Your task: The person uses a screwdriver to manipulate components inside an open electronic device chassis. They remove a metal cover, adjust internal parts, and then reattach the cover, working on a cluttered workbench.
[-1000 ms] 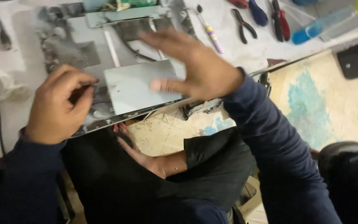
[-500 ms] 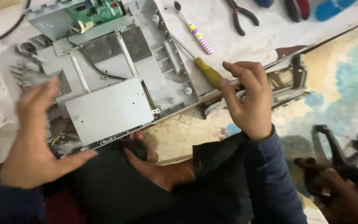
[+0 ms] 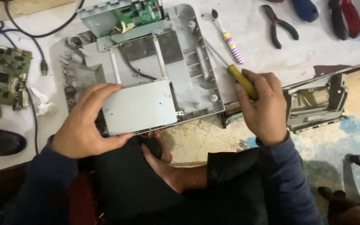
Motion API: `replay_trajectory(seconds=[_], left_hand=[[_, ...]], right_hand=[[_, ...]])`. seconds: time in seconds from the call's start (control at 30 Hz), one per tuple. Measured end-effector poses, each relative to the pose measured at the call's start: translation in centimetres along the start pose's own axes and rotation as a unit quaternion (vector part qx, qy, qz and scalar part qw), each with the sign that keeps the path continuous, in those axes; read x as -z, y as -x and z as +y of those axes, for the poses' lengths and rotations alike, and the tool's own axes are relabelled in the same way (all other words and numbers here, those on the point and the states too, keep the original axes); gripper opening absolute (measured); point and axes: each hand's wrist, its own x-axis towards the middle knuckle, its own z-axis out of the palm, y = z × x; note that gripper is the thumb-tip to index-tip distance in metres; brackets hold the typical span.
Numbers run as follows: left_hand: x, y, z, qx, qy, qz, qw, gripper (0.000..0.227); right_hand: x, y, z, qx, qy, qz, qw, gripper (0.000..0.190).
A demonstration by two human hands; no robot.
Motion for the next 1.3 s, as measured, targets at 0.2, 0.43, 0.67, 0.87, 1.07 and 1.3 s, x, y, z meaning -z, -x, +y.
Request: replay_trajectory(seconds=[0.2, 0.43, 0.67, 0.87, 1.07, 1.3], left_hand=[[0.1, 0.0, 0.1, 0.014, -0.013, -0.015, 1.0, 0.097], [1.3, 1.6, -0.1, -0.02, 0.114, -0.001, 0.993, 0.095], [1.5, 2.2, -0.8, -0.032, 0.144, 0.028, 0.989, 0.081], [-1.1, 1.1, -2.1, -0.076, -0.067, 0.043, 0.994, 0.107], [1.3, 0.3, -2.6, -0.088, 0.1, 0.15, 0.98, 0.095], [2.2, -1.1, -6.2, -0.019, -0.006, 0.18, 0.983, 0.097]], right_hand=[[-0.1, 0.2, 0.5, -0.028, -0.069, 0.012, 0.997, 0.035], [2.1, 1.6, -2.7, -0.01, -0.187, 0.136, 0.973, 0.02], [4.1, 2.9, -6.8, 0.025, -0.237, 0.143, 0.961, 0.032], [5.4, 3.4, -13.7, -0.057, -0.117, 0.123, 0.984, 0.05], [5.6, 4.7, -12.8, -0.006, -0.146, 0.173, 0.974, 0.065], [6.0, 5.1, -13.0, -0.079, -0.184, 0.14, 0.97, 0.037]])
